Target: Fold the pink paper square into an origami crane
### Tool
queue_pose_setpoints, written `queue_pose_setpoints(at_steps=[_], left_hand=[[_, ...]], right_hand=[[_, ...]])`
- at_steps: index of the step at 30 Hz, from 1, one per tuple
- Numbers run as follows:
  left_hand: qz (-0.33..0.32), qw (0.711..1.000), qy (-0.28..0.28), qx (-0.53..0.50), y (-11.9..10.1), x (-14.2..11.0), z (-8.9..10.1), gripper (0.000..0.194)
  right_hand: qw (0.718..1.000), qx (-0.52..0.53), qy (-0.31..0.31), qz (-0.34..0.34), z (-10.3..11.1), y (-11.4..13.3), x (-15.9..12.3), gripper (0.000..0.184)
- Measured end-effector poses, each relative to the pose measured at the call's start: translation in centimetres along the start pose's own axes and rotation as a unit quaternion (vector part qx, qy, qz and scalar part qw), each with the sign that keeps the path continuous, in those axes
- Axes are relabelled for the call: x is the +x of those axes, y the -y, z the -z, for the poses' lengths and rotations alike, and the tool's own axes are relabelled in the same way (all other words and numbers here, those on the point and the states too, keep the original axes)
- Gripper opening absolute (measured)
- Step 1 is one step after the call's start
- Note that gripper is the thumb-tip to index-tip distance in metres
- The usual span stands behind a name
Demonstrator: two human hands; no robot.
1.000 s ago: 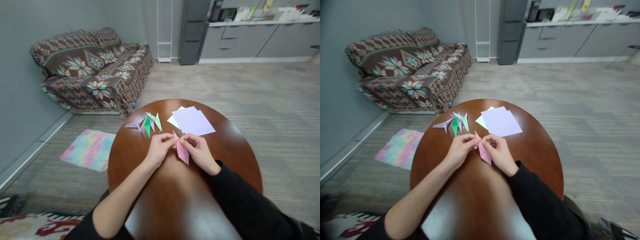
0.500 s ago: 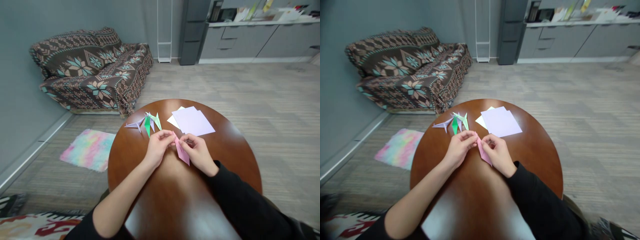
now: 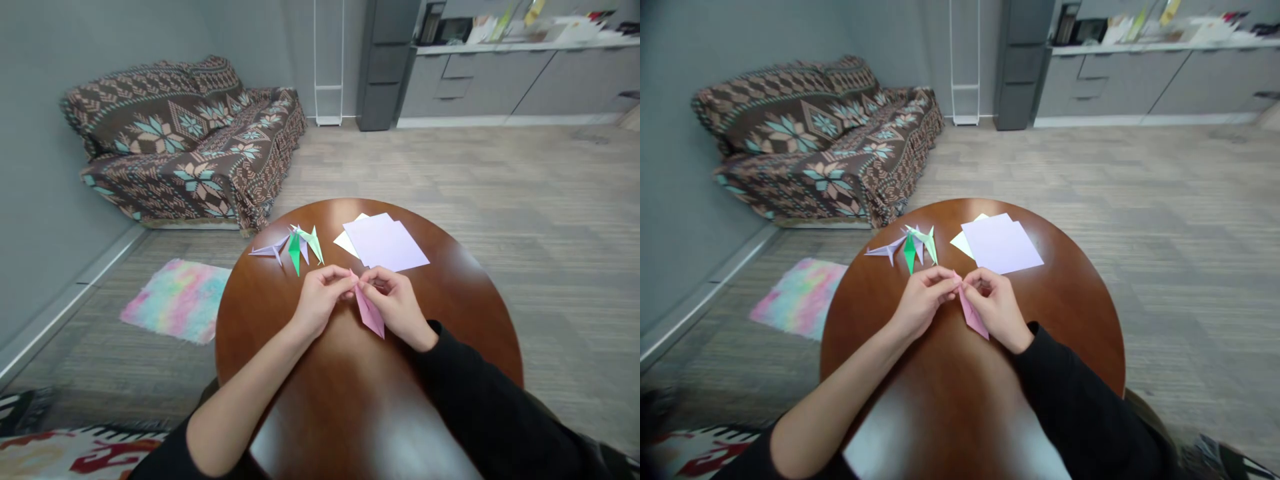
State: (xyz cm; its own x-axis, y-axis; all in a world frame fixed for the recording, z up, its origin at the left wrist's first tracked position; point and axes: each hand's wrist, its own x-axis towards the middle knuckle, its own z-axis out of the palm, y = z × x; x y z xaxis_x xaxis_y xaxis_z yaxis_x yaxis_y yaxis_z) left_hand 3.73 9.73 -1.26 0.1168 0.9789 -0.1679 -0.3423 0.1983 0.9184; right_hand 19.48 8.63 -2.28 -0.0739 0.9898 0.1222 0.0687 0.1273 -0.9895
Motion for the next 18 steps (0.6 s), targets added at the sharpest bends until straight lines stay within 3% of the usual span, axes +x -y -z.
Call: queue_pose_setpoints(at_steps=[10,16,18], left_hand=[[0.011,0.999,-0.024,-0.038,-0.03,0.00,-0.36,0.018],[-0.027,0.997,-0.056,-0.049,-0.77,0.59,0.46,0.016],[-0.024,0.998,-0.041,-0.033,-0.89,0.53,0.49,0.019]], right_hand=[[1.000,0.013,-0.001,-0.007,-0.12,0.23,0.08,0.012],[1.000,0.013,-0.007,-0.014,-0.15,-0.01,-0.05,0.009],[1.000,0.015,-0.016,-0.012,-0.11,-0.08,-0.01,0.009]])
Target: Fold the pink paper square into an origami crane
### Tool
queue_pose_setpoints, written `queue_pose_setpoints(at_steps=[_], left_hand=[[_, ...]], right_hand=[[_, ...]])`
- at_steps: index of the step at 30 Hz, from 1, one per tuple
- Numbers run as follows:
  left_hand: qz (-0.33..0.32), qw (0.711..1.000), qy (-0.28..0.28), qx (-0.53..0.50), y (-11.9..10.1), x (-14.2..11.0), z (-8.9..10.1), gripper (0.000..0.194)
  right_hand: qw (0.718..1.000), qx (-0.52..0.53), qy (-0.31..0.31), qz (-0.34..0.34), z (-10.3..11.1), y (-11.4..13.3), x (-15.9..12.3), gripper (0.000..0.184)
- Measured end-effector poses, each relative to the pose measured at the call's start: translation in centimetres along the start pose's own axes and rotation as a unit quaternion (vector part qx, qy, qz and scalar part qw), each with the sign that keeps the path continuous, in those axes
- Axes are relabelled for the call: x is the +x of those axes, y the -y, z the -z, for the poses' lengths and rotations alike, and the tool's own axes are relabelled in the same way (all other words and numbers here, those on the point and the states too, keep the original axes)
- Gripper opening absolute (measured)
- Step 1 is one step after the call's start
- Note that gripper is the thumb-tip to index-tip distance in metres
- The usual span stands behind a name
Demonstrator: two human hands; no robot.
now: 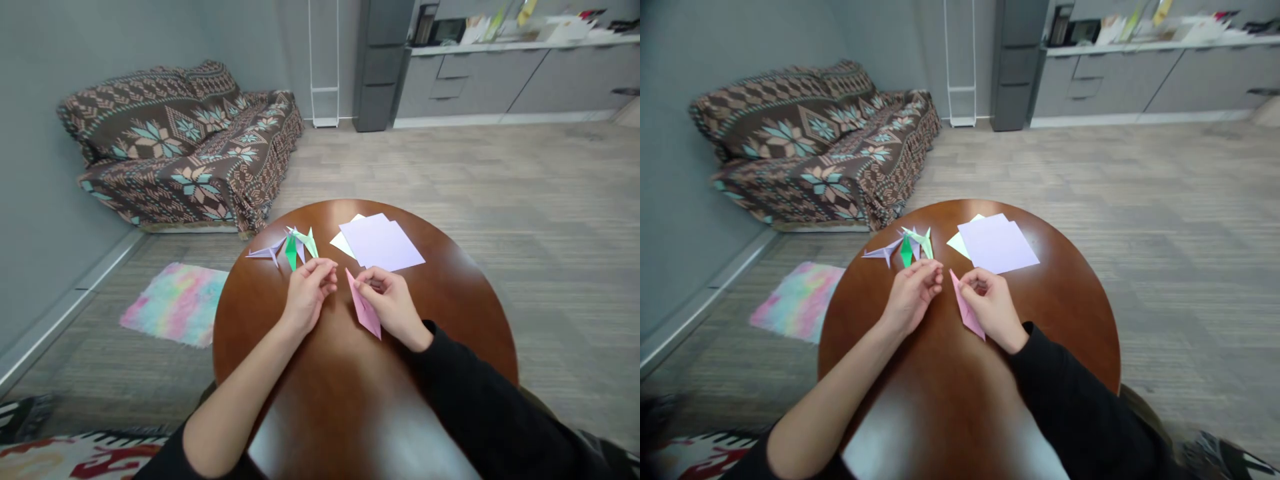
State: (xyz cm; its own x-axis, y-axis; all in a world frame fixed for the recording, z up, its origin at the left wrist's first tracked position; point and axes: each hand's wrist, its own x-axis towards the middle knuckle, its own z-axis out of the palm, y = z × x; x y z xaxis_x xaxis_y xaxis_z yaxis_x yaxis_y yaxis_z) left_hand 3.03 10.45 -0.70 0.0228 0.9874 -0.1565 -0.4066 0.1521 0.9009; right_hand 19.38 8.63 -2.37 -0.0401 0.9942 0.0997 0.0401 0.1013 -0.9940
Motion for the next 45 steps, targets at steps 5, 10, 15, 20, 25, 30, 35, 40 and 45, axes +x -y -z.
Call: queue_pose_setpoints(at_steps=[5,10,15,20,25,30,35,40,45], left_hand=[[0.017,0.996,0.057,0.069,0.3,-0.6,-0.6,0.023],[0.004,0.995,0.061,0.077,0.6,-0.6,-0.6,0.021],[-0.019,0.998,0.039,0.051,0.7,-0.3,-0.3,0.019],[-0.019,0.998,0.035,0.041,0.7,-0.3,-0.3,0.019],[-0.025,0.999,0.018,0.044,0.9,-0.5,-0.4,0.016],[-0.029,0.999,0.014,0.038,0.8,-0.5,-0.3,0.015],[-0.042,0.998,0.005,0.042,0.6,-0.2,-0.1,0.019],[-0.059,0.996,0.010,0.066,1.0,0.0,0.0,0.033],[-0.082,0.991,0.029,0.100,0.9,-0.2,-0.3,0.033]], right_hand=[[1.000,0.006,-0.003,0.001,0.2,-0.1,0.1,0.013],[1.000,0.007,0.000,0.001,0.3,-0.3,0.2,0.016],[1.000,0.001,0.010,0.005,0.3,-0.3,0.3,0.020],[1.000,-0.011,0.006,0.003,0.1,-0.1,0.0,0.022],[1.000,-0.013,0.011,-0.002,-0.1,-0.1,-0.2,0.022],[1.000,-0.009,0.018,-0.002,0.0,0.1,-0.2,0.022],[1.000,0.001,0.020,0.001,-0.1,0.3,-0.2,0.023],[1.000,0.004,-0.006,0.005,-0.1,0.1,0.0,0.028],[1.000,0.007,-0.021,0.006,-0.1,0.0,0.0,0.031]])
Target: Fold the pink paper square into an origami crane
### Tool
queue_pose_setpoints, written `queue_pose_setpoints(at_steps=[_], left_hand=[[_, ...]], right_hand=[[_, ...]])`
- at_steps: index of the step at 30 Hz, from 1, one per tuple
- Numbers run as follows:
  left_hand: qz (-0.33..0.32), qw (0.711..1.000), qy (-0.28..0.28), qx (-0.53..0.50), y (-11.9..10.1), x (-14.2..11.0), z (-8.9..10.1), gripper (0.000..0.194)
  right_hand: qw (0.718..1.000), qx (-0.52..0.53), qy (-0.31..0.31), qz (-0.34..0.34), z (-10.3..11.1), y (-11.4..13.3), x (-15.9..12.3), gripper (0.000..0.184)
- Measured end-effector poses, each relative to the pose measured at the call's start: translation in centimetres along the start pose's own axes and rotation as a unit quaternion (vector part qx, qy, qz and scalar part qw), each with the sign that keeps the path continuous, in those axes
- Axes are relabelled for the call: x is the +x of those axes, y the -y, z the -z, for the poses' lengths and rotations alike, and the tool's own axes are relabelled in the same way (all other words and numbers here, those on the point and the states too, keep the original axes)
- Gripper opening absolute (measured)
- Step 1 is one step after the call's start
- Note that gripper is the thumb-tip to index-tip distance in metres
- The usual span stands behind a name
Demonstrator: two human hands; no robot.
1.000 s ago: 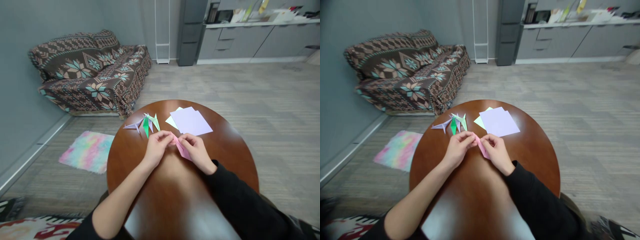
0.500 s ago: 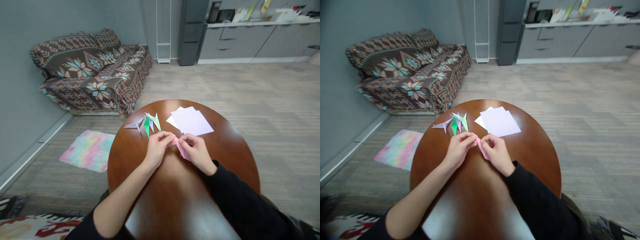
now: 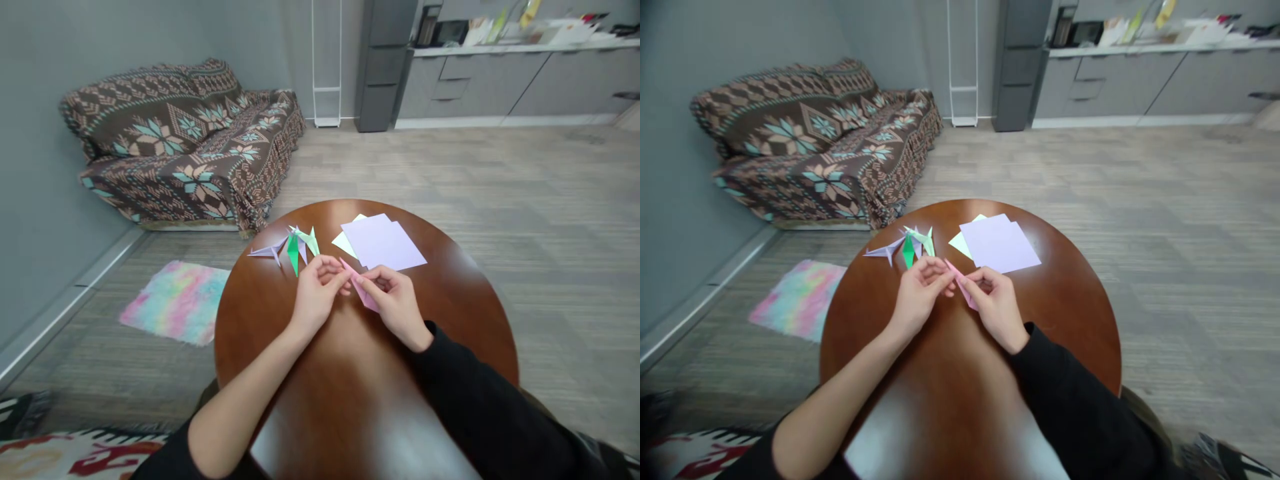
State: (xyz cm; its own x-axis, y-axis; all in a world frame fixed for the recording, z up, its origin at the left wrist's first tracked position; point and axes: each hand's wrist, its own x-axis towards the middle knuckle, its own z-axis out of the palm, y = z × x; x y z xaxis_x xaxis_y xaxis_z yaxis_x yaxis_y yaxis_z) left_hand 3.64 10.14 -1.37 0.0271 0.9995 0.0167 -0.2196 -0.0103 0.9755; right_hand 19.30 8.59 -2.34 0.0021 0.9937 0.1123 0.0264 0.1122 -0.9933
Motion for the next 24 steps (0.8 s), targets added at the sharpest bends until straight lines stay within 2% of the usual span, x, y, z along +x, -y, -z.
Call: queue_pose_setpoints(at_steps=[5,11,16,24], left_hand=[[0.004,1.000,0.014,-0.023,-0.17,-0.06,-0.19,0.028],[0.027,0.998,0.006,-0.056,-0.06,-0.01,-0.15,0.023],[0.063,0.995,0.030,-0.074,-0.09,-0.13,-0.15,0.025],[0.097,0.990,0.042,-0.094,0.12,-0.18,-0.12,0.029]], right_hand=[[1.000,0.012,0.013,-0.001,-0.11,-0.04,-0.19,0.030],[0.999,0.007,0.035,-0.003,0.00,0.28,-0.20,0.023],[0.999,0.000,0.031,0.010,0.19,-0.02,-0.05,0.017],[0.999,0.011,0.030,0.007,0.17,-0.66,0.02,0.019]])
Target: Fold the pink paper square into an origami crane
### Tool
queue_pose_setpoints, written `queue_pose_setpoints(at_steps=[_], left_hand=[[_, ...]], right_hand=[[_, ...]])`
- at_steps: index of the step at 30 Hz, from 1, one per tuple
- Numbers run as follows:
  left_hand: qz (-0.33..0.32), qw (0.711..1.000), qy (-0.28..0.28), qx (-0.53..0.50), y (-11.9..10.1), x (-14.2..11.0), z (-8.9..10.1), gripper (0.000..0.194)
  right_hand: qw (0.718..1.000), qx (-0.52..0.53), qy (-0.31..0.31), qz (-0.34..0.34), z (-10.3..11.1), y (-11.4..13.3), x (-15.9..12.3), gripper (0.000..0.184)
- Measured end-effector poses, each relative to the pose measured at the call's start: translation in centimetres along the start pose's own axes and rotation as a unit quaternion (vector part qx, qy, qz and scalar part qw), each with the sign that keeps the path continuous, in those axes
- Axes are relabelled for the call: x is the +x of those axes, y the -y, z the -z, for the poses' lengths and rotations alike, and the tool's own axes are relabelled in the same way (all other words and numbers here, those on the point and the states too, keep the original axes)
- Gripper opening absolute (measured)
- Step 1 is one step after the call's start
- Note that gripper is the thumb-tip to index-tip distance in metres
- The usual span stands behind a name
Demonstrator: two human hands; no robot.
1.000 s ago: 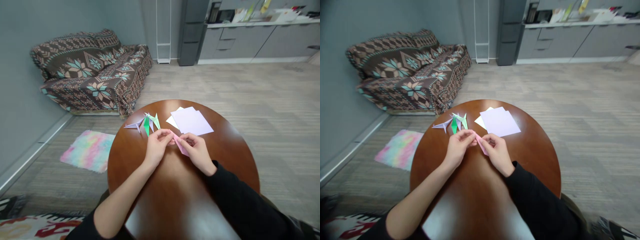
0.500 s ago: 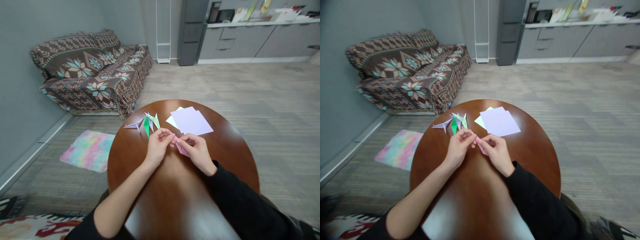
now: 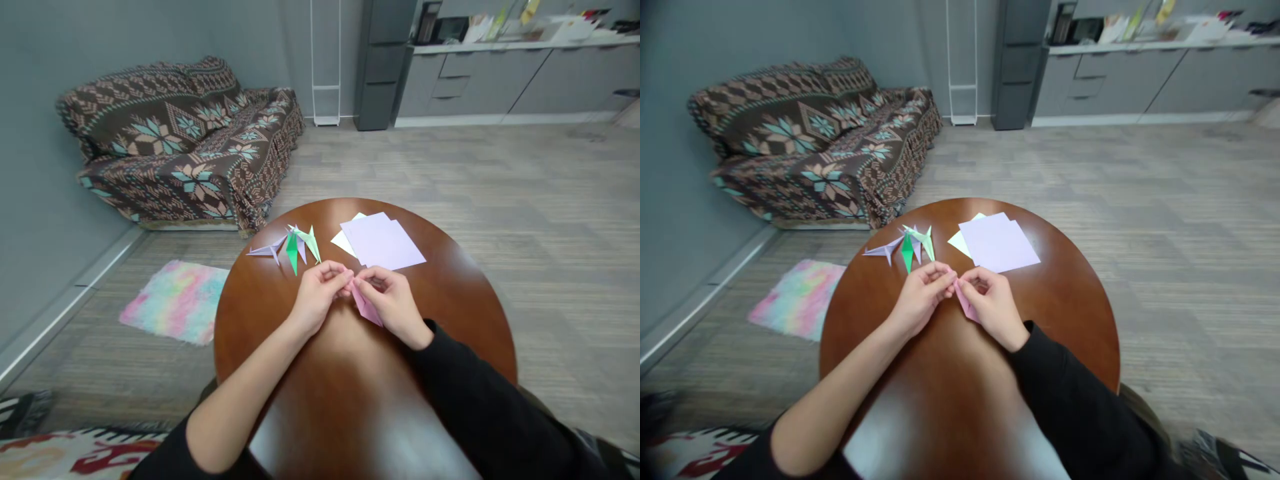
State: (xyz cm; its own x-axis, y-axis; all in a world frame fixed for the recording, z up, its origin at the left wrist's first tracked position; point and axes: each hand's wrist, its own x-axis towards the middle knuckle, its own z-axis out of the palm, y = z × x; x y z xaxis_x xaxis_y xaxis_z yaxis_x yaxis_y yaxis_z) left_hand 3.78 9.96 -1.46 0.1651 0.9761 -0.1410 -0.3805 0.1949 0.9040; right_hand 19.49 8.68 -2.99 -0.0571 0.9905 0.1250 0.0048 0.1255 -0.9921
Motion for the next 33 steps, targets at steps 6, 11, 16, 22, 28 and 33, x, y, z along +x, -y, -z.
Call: queue_pose_setpoints(at_steps=[6,11,16,22,28,33], left_hand=[[-0.014,1.000,-0.019,-0.008,-0.12,0.05,-0.07,0.028],[-0.008,0.999,-0.027,-0.018,-0.30,-0.02,-0.06,0.026],[-0.001,1.000,-0.022,-0.018,-0.28,-0.01,0.00,0.027],[-0.009,1.000,-0.016,0.014,-0.19,0.20,0.09,0.037],[-0.029,0.997,0.004,0.076,-0.07,-0.01,-0.12,0.022],[-0.040,0.994,0.014,0.100,0.11,-0.23,-0.19,0.019]], right_hand=[[1.000,0.004,0.004,-0.003,-0.11,0.15,0.01,0.018],[1.000,0.001,0.013,-0.011,-0.19,0.39,-0.12,0.018],[1.000,-0.010,0.016,-0.009,-0.19,0.42,-0.15,0.017],[1.000,-0.022,-0.004,0.000,-0.01,0.05,0.13,0.013],[1.000,-0.018,-0.011,-0.001,-0.04,0.21,0.07,0.013],[1.000,-0.011,-0.014,-0.012,0.01,0.55,0.05,0.010]])
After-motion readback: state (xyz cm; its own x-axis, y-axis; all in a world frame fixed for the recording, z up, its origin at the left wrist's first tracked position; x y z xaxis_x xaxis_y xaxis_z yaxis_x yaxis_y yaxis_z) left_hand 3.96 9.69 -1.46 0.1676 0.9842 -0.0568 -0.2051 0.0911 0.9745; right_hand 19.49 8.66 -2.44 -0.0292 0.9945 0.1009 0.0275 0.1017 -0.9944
